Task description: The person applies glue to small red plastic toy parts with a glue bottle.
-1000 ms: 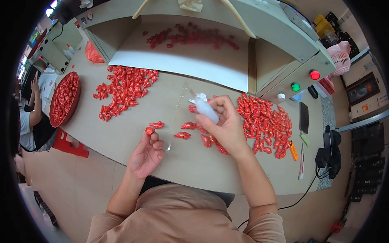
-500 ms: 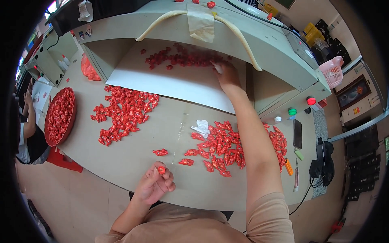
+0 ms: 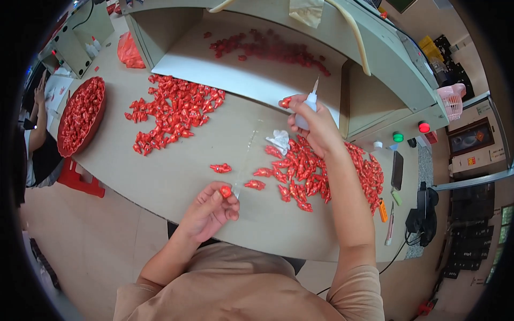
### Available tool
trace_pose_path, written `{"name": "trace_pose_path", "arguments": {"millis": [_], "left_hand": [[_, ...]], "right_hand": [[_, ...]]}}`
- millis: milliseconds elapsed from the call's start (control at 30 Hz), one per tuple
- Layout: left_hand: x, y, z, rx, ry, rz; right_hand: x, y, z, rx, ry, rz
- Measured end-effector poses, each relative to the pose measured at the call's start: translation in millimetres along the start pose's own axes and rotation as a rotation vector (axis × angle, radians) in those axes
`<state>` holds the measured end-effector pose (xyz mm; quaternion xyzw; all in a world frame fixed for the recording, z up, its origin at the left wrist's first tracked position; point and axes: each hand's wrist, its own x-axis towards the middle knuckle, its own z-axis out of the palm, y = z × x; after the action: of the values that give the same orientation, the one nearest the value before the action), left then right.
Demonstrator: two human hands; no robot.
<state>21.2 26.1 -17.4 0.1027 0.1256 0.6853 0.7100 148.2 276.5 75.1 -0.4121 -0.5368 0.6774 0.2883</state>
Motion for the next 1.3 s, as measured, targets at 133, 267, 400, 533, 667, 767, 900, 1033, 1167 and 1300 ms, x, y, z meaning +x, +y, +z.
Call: {"name": "trace_pose_path", "arguments": {"millis": [133, 267, 400, 533, 667, 767, 900, 1033, 1167, 1300], "left_hand": [[2.4, -2.6, -0.6, 0.027, 0.067, 0.052], [4.4, -4.5, 5.9, 0.178, 0.134, 0.114], [1.8, -7.7, 7.9, 0.236, 0.171, 0.156], [-2.0, -8.2, 5.5, 0.222, 0.165, 0.153], [-3.3, -8.7, 5.8, 0.215, 0.146, 0.139], [-2.6, -9.2, 5.9, 0.203, 0.14, 0.136], [-2.1, -8.9, 9.3, 0.223, 0.141, 0.157], [-0.9, -13.4, 8.0, 0.391, 0.211, 0.228], [-2.4, -13.2, 11.3, 0.58, 0.202, 0.291], [-2.5, -14.5, 11.8, 0.652, 0.202, 0.273]], "right_hand": [[-62.8, 16.7, 22.1, 0.056, -0.215, 0.065], [-112.8, 22.9, 46.9, -0.058, -0.174, 0.042], [-128.3, 32.6, 49.6, -0.134, -0.2, -0.029], [-134.9, 28.6, 54.5, -0.192, -0.208, -0.049], [-136.1, 30.2, 56.9, -0.227, -0.221, -0.045], [-136.7, 32.1, 57.4, -0.254, -0.228, -0.046], [-135.5, 35.6, 54.8, -0.289, -0.239, -0.049], [-140.8, 39.8, 54.9, -0.372, -0.189, -0.115], [-148.7, 34.5, 51.6, -0.422, -0.168, -0.084], [-145.6, 35.0, 44.2, -0.292, -0.217, 0.1]]}}
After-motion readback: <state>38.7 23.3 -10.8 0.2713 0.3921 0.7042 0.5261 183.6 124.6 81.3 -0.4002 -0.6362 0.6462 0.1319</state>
